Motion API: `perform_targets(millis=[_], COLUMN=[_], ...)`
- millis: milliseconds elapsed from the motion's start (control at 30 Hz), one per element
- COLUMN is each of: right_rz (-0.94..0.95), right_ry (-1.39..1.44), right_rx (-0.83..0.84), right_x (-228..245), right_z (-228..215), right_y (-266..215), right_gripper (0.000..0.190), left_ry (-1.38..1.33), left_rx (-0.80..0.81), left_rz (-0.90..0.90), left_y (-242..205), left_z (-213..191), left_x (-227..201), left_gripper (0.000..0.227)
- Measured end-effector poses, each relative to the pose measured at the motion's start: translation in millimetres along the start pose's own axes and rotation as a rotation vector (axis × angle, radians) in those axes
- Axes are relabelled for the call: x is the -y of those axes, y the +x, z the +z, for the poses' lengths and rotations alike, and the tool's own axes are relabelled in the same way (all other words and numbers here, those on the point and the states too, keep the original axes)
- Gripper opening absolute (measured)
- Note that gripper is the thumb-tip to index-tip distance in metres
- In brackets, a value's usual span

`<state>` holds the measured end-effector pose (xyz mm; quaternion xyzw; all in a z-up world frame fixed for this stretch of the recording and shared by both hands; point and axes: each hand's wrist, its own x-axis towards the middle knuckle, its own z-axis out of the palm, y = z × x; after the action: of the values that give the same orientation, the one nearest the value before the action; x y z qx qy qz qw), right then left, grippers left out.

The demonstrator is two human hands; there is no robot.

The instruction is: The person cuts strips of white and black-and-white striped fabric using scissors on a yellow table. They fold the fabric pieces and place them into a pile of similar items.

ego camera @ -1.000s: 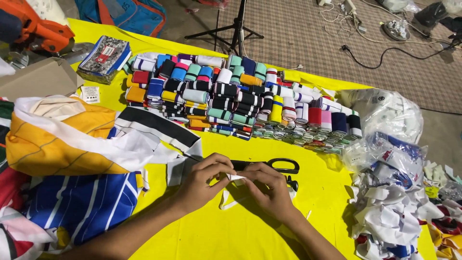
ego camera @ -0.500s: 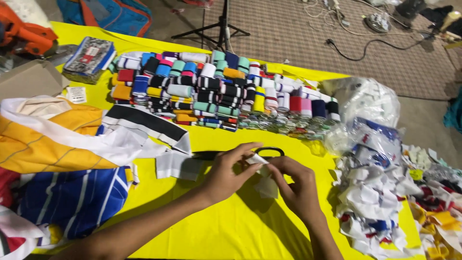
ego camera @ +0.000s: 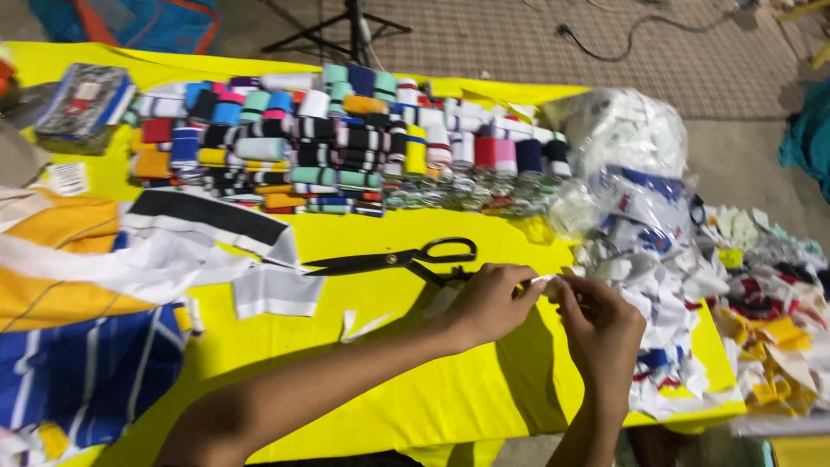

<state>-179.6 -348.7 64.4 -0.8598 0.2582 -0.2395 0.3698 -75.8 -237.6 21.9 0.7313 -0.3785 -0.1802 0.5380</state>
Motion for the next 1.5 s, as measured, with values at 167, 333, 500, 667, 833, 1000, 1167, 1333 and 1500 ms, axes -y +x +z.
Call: perform_targets(millis=[167, 333, 500, 667, 833, 1000, 1167, 1333, 1500], right_rz=[-0.021, -0.050, -0.182, -0.141, -0.094, -0.071, -0.018, -0.110, -0.406], right_ry=[-0.091, -0.103, -0.359, -0.461, -0.528, -0.515, -0.446, -0.379, -0.142], right_rx=[-0.073, -0.218, -0.453, -0.482, -0.517, -0.353, -0.373, -0.467, -0.362], right_x=[-20.7, -26.3, -55.0, -75.8, -80.2, -100.3, -69.2, -33.4, -15.4], right_z=[-22.8, -38.5, -44.8, -38.4, -25.0, -7.8, -19.9, -23.6, -10.0], right_y=[-1.6, 3.4, -1.5, -12.8, -13.8, -9.3, -11.7, -9.3, 2.9], right_gripper=[0.014, 0.016, 0.032, 0.037, 0.058, 0.057, 0.067, 0.041, 0.019], left_ry=[-0.016, -0.056, 0.295, 0.438, 0.390, 0.399, 0.493, 0.260, 0.526], left_rx=[-0.017, 0.049, -0.019, 0.072, 0.049, 0.139, 0.186, 0.378, 0.339], left_rz=[0.072, 0.071, 0.297, 0.319, 0.303, 0.533, 0.550, 0.441, 0.495], left_y=[21.9, 41.3, 39.6, 37.2, 39.1, 50.4, 48.9, 49.7, 7.4], left_z=[41.4, 58.2, 72.5, 90.7, 90.3, 115.0, 89.9, 92.8, 20.7], left_x=[-3.5, -18.8, -23.9, 4.9, -5.5, 39.3, 12.5, 16.5, 9.9], left_gripper=[0.015, 0.024, 0.050, 0.039, 0.032, 0.049, 0.052, 0.074, 0.034])
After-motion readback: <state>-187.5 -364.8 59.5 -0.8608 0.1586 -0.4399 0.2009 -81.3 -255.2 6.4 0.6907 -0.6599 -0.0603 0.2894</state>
